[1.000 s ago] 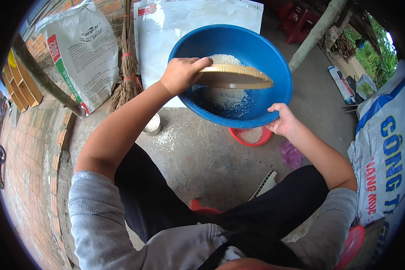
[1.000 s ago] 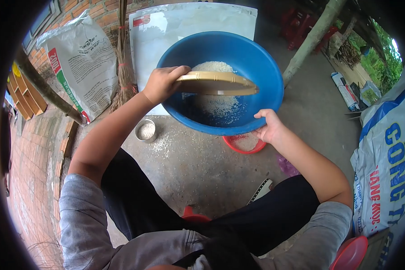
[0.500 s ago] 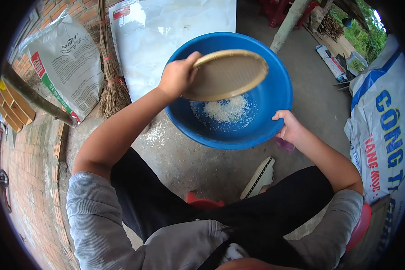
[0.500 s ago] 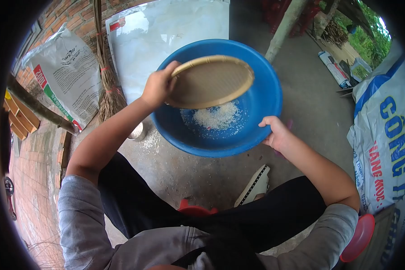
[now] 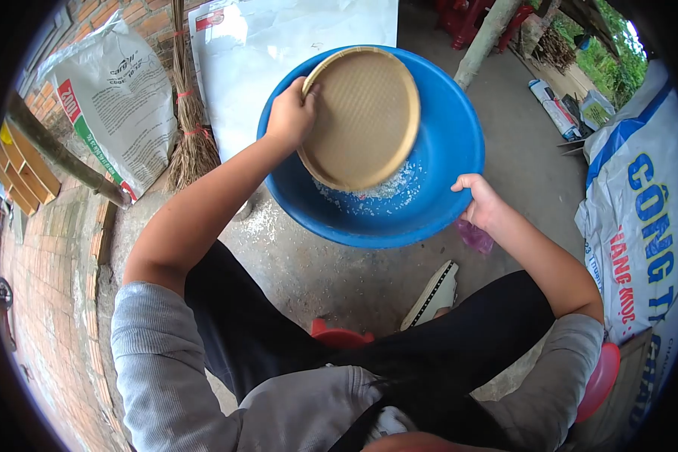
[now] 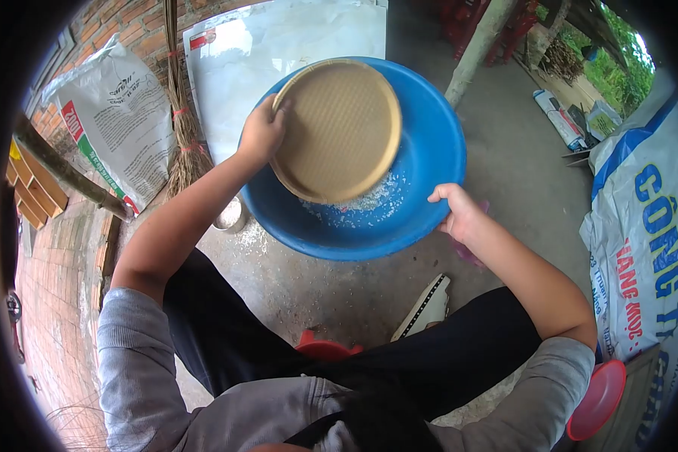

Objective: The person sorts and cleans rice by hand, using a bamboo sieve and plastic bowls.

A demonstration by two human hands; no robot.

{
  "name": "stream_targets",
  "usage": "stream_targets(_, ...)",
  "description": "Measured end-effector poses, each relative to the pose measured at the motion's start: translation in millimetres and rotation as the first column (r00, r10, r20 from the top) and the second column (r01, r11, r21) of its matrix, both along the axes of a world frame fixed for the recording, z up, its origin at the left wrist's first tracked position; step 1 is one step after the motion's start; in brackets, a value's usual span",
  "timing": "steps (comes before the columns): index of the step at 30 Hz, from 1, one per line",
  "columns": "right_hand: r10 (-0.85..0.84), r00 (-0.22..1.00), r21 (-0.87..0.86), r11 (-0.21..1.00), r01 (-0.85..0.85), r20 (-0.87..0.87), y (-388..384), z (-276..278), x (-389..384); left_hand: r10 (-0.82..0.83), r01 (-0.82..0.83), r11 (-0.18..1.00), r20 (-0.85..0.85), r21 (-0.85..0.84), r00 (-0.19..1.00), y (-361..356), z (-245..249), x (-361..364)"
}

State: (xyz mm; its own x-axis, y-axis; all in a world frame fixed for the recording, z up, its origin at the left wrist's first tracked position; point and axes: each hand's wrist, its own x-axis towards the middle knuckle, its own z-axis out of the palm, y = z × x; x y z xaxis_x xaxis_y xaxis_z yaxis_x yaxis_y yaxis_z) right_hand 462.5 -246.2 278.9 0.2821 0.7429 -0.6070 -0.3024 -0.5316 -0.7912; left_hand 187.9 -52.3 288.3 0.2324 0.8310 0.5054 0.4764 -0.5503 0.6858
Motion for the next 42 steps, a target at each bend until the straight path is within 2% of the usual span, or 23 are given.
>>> stream_targets(1,0.007,1.000,-0.001,1.000,-0.007,0.000,5.8,-1.3,-1.4,-0.020,0.018,0.994,-0.015,-0.108,1.000,-5.3,4.7,0.1)
stream_targets(2,0.021,1.000,0.014,1.000,-0.021,-0.007,13.1,-2.9,-2.5,-0.035,0.037,0.998,0.035,-0.045,0.999,-7.6,2.9,0.6)
stream_targets(4,0.046,0.999,0.032,0.998,-0.046,-0.007,25.2,1.0,-8.4,-0.010,0.008,0.999,-0.053,-0.046,0.999,4.4,4.3,-5.8)
stream_targets(7,0.060,0.998,0.041,0.997,-0.060,-0.002,45.2,9.6,-25.6,0.228,-0.224,0.973,-0.088,0.061,0.970,35.6,13.9,-36.7)
stream_targets(10,0.103,0.995,0.024,0.994,-0.102,-0.013,69.1,19.6,-43.4,0.389,-0.391,0.918,0.038,0.070,0.920,68.8,22.9,-88.7)
stream_targets(12,0.142,0.990,0.003,0.990,-0.142,-0.014,89.3,14.3,-52.1,0.411,-0.410,0.911,0.178,-0.046,0.894,74.7,32.8,-119.2)
stream_targets(14,0.181,0.983,-0.015,0.983,-0.181,-0.019,109.7,9.1,-65.9,0.513,-0.458,0.857,0.300,-0.239,0.804,80.2,42.2,-144.5)
stream_targets(15,0.185,0.982,-0.036,0.982,-0.186,-0.032,119.2,6.7,-77.8,0.505,-0.397,0.858,0.396,-0.325,0.767,76.3,47.2,-156.3)
stream_targets(16,0.190,0.981,-0.059,0.979,-0.193,-0.046,127.8,5.4,-90.6,0.522,-0.418,0.849,0.394,-0.323,0.756,74.8,50.5,-167.0)
stream_targets(18,0.242,0.969,-0.087,0.965,-0.246,-0.051,144.4,1.8,-115.1,0.564,-0.217,0.806,0.602,-0.551,0.565,68.7,55.8,-189.0)
stream_targets(19,0.261,0.962,-0.107,0.957,-0.269,-0.086,154.4,-4.5,-127.6,0.564,-0.114,0.796,0.662,-0.594,0.494,60.9,59.7,-196.9)
stream_targets(20,0.281,0.952,-0.128,0.947,-0.295,-0.121,165.0,-10.9,-142.0,0.583,-0.143,0.791,0.660,-0.595,0.474,51.7,61.8,-204.8)
stream_targets(22,0.309,0.942,-0.157,0.931,-0.328,-0.132,185.6,-23.7,-175.5,0.626,0.020,0.733,0.686,-0.680,0.370,34.7,63.5,-219.7)
stream_targets(24,0.334,0.931,-0.189,0.915,-0.357,-0.145,203.4,-40.7,-213.1,0.629,0.051,0.711,0.667,-0.701,0.399,26.9,57.9,-239.5)
stream_targets(27,0.310,0.934,-0.183,0.922,-0.341,-0.176,211.5,-57.1,-291.1,0.637,-0.011,0.730,0.676,-0.683,0.371,-8.4,74.2,-249.5)
stream_targets(29,0.348,0.914,-0.122,0.918,-0.377,-0.206,211.1,-80.0,-339.4,0.652,-0.039,0.729,0.677,-0.683,0.340,-19.5,78.6,-265.6)
stream_targets(31,0.386,0.887,-0.028,0.914,-0.405,-0.252,214.3,-108.5,-381.1,0.672,-0.163,0.733,0.667,-0.660,0.321,-31.0,87.1,-277.2)
stream_targets(33,0.413,0.847,0.075,0.908,-0.413,-0.336,203.9,-131.1,-414.3,0.675,-0.199,0.736,0.676,-0.647,0.297,-39.3,90.6,-290.1)
stream_targets(36,0.390,0.877,0.021,0.916,-0.401,-0.280,182.4,-152.1,-445.4,0.692,-0.235,0.721,0.658,-0.652,0.296,-46.1,85.8,-304.3)
stream_targets(39,0.405,0.858,-0.048,0.896,-0.441,-0.317,173.0,-176.5,-464.4,0.689,-0.257,0.722,0.639,-0.642,0.341,-51.7,82.7,-312.6)
stream_targets(42,0.433,0.819,-0.142,0.846,-0.513,-0.377,161.8,-218.9,-480.0,0.691,-0.260,0.722,0.651,-0.641,0.315,-50.9,82.2,-312.9)
